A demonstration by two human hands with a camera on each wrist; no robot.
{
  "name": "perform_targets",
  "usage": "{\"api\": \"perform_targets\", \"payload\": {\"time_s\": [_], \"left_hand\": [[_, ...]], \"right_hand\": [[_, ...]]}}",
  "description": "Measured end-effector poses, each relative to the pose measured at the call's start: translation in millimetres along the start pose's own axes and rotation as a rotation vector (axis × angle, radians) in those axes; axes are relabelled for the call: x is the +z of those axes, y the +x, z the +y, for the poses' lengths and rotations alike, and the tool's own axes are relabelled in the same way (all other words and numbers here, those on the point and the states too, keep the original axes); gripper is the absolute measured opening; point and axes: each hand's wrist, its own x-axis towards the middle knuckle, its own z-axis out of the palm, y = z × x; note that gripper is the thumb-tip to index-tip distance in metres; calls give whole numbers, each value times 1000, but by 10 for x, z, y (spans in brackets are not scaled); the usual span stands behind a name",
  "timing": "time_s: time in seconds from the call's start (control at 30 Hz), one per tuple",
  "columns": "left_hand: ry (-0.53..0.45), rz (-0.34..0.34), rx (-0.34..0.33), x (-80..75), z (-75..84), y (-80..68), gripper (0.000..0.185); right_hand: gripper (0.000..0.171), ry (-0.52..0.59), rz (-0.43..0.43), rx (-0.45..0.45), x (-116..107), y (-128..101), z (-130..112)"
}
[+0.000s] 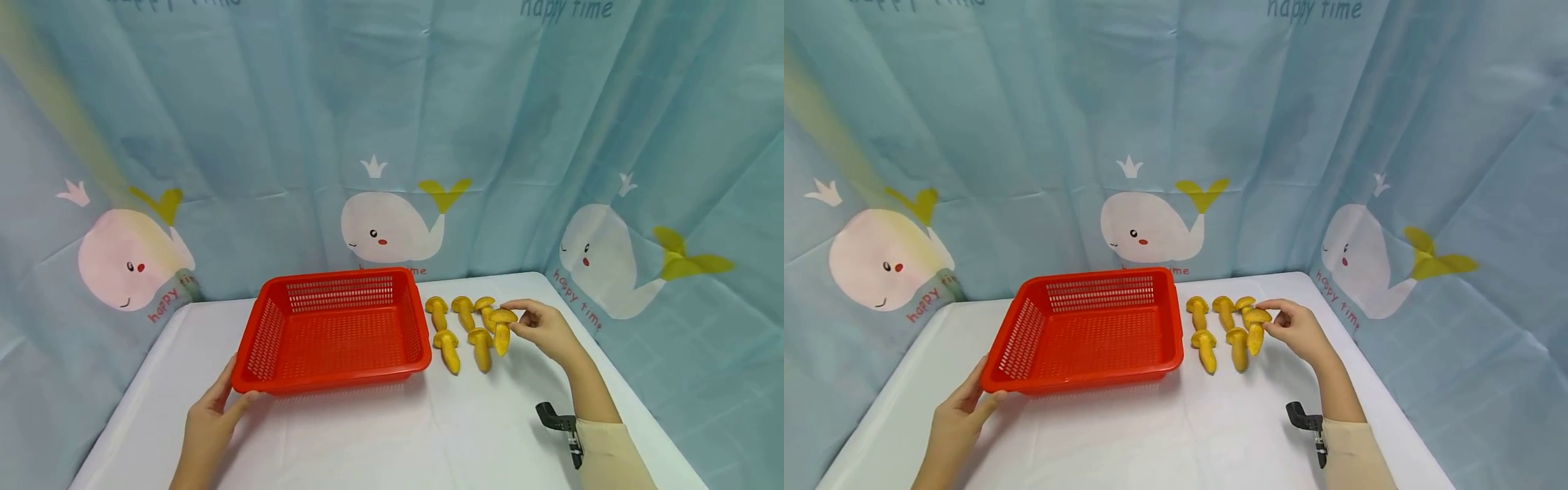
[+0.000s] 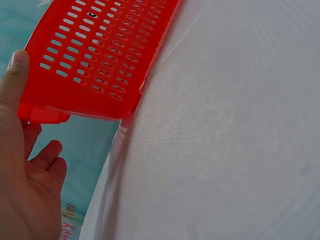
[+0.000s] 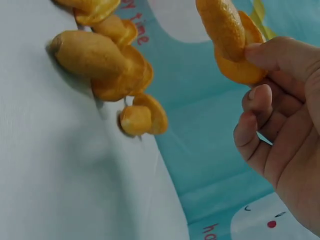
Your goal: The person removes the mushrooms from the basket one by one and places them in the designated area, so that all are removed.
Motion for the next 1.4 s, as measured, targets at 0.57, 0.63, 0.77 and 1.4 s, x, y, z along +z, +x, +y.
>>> {"api": "perform_targets", "payload": {"time_s": [0.57,0.63,0.77,1.4], "left_hand": [[-3,5,3,0,22,10,79],[-9,4,10,-1,34,5,79],[0,2,2,-3,30,-2,78],[26,15,-21,13,-18,23,79]], "right_hand": [[35,-31,-30,72,-22,37,416],[35,-35,-37,78,-15,42,447],[35,-52,-52,103,8,52,509],[37,-59,-81,156,86,68,734]]}}
